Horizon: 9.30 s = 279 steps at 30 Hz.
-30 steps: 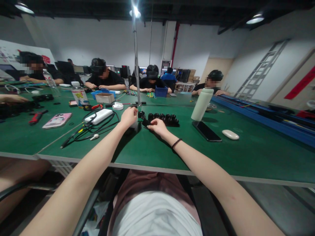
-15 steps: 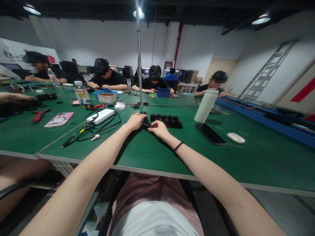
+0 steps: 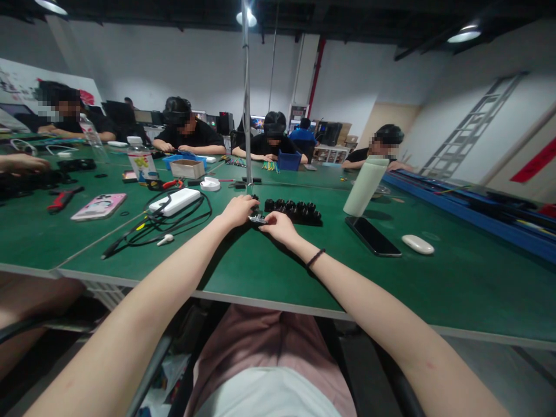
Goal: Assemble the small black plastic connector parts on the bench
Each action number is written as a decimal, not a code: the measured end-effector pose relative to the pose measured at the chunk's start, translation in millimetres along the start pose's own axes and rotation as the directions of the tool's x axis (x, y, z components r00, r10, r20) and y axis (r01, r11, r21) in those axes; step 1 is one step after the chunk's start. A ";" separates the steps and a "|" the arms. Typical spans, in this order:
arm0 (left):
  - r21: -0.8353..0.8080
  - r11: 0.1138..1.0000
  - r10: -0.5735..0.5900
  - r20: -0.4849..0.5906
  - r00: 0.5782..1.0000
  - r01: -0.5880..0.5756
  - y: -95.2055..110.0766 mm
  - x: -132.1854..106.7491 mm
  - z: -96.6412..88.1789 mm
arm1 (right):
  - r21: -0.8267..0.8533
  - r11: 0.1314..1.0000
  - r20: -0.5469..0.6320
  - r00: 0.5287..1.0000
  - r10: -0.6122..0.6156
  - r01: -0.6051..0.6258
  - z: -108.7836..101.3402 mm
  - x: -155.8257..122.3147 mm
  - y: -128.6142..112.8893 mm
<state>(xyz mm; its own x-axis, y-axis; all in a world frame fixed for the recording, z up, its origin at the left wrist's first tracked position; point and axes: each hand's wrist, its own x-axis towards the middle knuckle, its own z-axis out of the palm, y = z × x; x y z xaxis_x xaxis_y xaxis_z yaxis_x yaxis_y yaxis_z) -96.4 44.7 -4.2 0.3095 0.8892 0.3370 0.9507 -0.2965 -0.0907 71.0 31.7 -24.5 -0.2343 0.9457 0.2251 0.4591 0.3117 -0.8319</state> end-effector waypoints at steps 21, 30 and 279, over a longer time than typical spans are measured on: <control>0.081 0.996 -0.037 0.010 0.999 0.036 0.6 1.9 -6.9 | 0.044 0.997 0.055 0.996 -0.066 0.064 0.5 -8.1 -5.2; 0.060 0.998 -0.030 0.005 1.000 0.030 1.2 1.0 -6.2 | 0.043 0.996 -0.003 0.997 -0.079 0.079 0.6 -6.7 -3.3; 0.088 0.992 -0.107 0.181 0.978 0.093 10.6 -14.7 -35.7 | 0.091 0.989 -0.173 0.980 -0.102 0.119 3.9 -3.3 1.9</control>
<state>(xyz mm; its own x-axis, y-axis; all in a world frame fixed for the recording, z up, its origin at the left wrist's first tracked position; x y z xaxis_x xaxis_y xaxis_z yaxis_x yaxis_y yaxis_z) -91.6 16.1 23.3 0.2040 0.9641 0.1698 0.9733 -0.1810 -0.1414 69.3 28.8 -28.9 -0.1278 0.9103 0.3937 0.3479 0.4128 -0.8417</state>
